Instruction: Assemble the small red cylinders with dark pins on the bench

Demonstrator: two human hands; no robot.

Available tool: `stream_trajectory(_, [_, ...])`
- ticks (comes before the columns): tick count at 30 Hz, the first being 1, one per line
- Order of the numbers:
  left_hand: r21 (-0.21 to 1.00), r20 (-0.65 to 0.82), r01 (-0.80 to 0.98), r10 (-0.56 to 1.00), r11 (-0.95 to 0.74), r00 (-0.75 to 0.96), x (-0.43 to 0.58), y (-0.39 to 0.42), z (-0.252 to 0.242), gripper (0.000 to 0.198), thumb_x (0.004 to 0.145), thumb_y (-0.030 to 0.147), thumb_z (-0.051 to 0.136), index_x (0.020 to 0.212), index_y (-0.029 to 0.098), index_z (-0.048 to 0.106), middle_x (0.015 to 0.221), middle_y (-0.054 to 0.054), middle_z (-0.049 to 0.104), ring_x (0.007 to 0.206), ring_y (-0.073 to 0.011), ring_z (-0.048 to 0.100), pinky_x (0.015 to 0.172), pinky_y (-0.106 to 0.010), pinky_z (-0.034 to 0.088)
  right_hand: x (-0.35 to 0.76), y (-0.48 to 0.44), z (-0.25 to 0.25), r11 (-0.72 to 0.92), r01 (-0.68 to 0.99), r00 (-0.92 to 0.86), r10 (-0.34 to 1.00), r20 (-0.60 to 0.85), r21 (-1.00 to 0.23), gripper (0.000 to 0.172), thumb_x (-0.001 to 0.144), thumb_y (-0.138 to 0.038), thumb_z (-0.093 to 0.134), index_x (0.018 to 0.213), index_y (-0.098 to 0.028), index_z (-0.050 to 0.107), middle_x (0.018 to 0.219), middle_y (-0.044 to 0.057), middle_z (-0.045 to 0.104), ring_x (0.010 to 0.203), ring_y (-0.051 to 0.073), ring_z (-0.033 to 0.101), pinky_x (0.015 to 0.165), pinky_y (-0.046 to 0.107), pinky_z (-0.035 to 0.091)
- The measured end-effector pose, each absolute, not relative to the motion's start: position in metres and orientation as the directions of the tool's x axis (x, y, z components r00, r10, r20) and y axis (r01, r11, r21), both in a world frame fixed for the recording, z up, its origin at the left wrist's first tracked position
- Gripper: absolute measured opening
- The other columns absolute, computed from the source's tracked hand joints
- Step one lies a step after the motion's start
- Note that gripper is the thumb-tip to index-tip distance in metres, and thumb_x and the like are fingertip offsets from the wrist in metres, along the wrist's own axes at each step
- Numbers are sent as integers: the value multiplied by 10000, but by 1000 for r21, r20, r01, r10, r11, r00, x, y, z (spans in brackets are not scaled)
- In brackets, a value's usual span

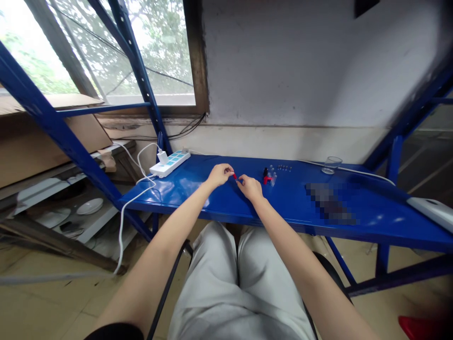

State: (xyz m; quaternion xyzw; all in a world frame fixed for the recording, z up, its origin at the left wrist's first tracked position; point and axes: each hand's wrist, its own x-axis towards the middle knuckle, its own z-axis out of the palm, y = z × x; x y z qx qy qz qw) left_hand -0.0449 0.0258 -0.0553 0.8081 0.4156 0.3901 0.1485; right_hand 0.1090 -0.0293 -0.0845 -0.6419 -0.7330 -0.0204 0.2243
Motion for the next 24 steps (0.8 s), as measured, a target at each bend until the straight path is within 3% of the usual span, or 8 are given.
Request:
stream_trajectory(6, [432, 407, 745, 847, -508, 341, -73, 54, -27, 90, 623, 102, 638, 659, 178, 671, 625, -39, 624, 565, -142, 539, 597, -248, 422, 109, -30, -84, 178, 946, -80, 937, 340, -270, 240, 875, -360, 402, 985, -226, 568, 902, 39, 661, 766, 155, 598, 594, 223, 355])
stream_trajectory(12, [428, 339, 794, 891, -432, 302, -85, 62, -31, 136, 577, 48, 634, 585, 182, 653, 559, -30, 592, 517, -139, 518, 591, -248, 424, 109, -29, -84, 180, 949, -86, 938, 335, -259, 227, 875, -337, 391, 946, -230, 579, 883, 31, 661, 760, 154, 595, 580, 225, 341])
stream_trajectory(20, [414, 293, 829, 917, -376, 270, -86, 62, -32, 123, 604, 63, 622, 633, 176, 660, 598, -49, 610, 600, -167, 566, 645, -258, 441, 110, -28, -87, 182, 949, -83, 932, 352, -259, 224, 869, -330, 387, 931, -236, 580, 842, 24, 656, 732, 155, 588, 565, 233, 328])
stream_trajectory(24, [332, 219, 879, 935, -341, 280, -88, 58, -27, 142, 647, 100, 599, 748, 176, 662, 716, -55, 642, 699, -170, 586, 686, -253, 445, 110, -27, -88, 184, 944, -78, 931, 358, -272, 218, 866, -330, 395, 917, -235, 585, 829, 23, 657, 719, 155, 588, 555, 234, 322])
